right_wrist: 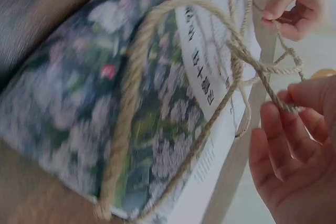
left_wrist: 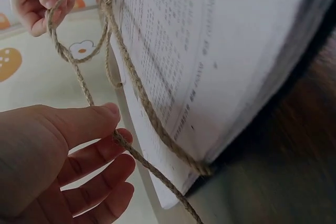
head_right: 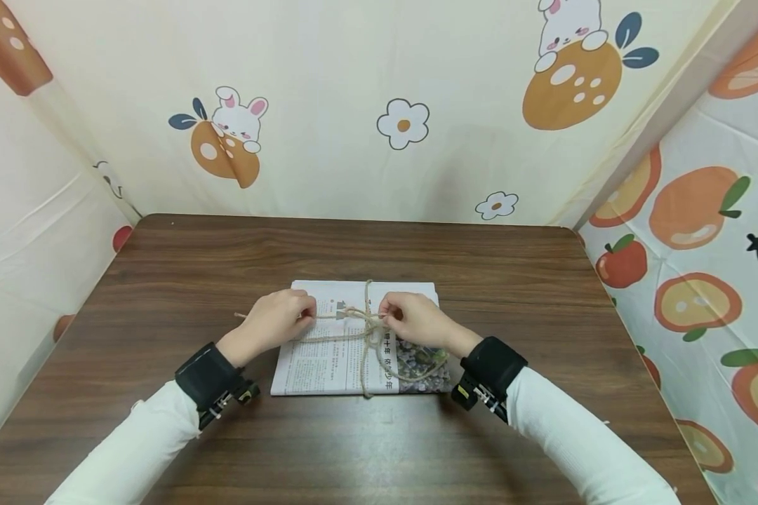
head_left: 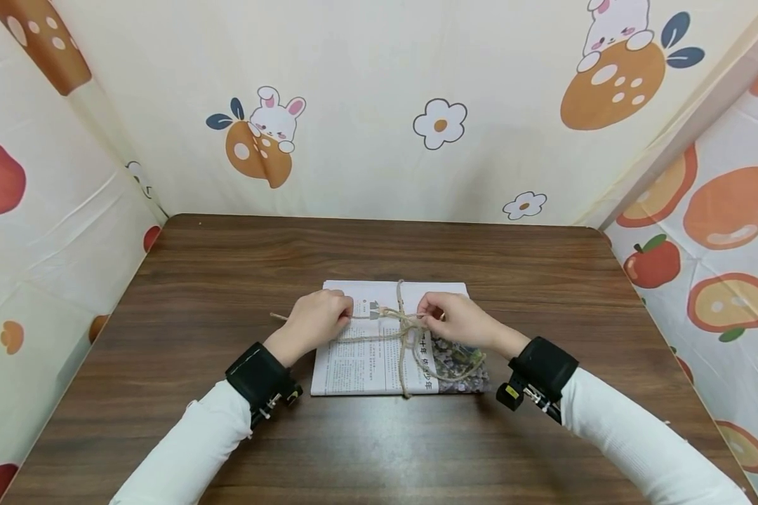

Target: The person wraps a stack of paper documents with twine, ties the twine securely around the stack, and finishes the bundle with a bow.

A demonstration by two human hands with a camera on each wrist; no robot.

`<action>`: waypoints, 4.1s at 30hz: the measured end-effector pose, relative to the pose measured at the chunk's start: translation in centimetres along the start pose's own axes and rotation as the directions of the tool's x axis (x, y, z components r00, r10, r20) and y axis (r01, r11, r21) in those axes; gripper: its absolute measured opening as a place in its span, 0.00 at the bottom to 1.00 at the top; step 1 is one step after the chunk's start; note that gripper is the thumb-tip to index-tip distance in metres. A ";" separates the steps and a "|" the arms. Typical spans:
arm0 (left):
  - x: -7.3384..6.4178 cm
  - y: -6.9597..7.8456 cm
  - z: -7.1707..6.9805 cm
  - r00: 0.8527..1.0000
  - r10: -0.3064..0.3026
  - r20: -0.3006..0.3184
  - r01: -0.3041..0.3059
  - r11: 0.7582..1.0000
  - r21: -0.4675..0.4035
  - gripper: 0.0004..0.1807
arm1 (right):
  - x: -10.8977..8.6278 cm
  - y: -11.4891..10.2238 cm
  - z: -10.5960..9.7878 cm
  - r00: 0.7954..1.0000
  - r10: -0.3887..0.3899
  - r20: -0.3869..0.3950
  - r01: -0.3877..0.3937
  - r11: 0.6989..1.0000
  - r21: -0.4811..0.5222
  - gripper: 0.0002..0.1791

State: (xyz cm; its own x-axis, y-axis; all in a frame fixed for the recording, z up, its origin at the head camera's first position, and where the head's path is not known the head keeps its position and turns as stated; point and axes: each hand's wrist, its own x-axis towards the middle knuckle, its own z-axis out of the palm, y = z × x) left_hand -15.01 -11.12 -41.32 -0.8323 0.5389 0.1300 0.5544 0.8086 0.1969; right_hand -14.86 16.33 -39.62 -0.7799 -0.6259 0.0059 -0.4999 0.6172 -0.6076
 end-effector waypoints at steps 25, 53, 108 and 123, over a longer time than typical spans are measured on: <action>-3.0 -1.3 -0.6 1.000 -0.023 0.006 0.023 0.998 -0.052 0.09 | -0.8 0.7 -0.4 0.994 0.053 -0.099 -0.046 0.997 0.067 0.04; -3.4 -1.6 -1.5 0.998 -0.066 -0.010 0.065 0.994 -0.082 0.08 | -1.5 1.8 -1.9 0.981 0.177 -0.073 -0.151 0.950 0.274 0.09; -5.9 -4.0 -0.3 0.991 -0.124 0.052 0.127 0.990 -0.058 0.08 | -4.8 6.3 -2.0 0.984 -0.005 -0.179 -0.045 0.962 -0.270 0.03; -1.0 0.7 -2.2 1.000 -0.006 0.023 0.007 1.000 -0.030 0.02 | -2.6 3.5 -1.2 0.948 -0.305 -0.095 0.239 0.875 -0.421 0.09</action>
State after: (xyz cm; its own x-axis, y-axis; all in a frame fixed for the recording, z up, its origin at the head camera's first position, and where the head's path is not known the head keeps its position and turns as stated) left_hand -13.75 -11.61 -39.21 -0.8356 0.5390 0.1062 0.5481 0.8050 0.2269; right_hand -14.98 20.66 -40.81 -0.6224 -0.7359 0.2666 -0.7826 0.5911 -0.1954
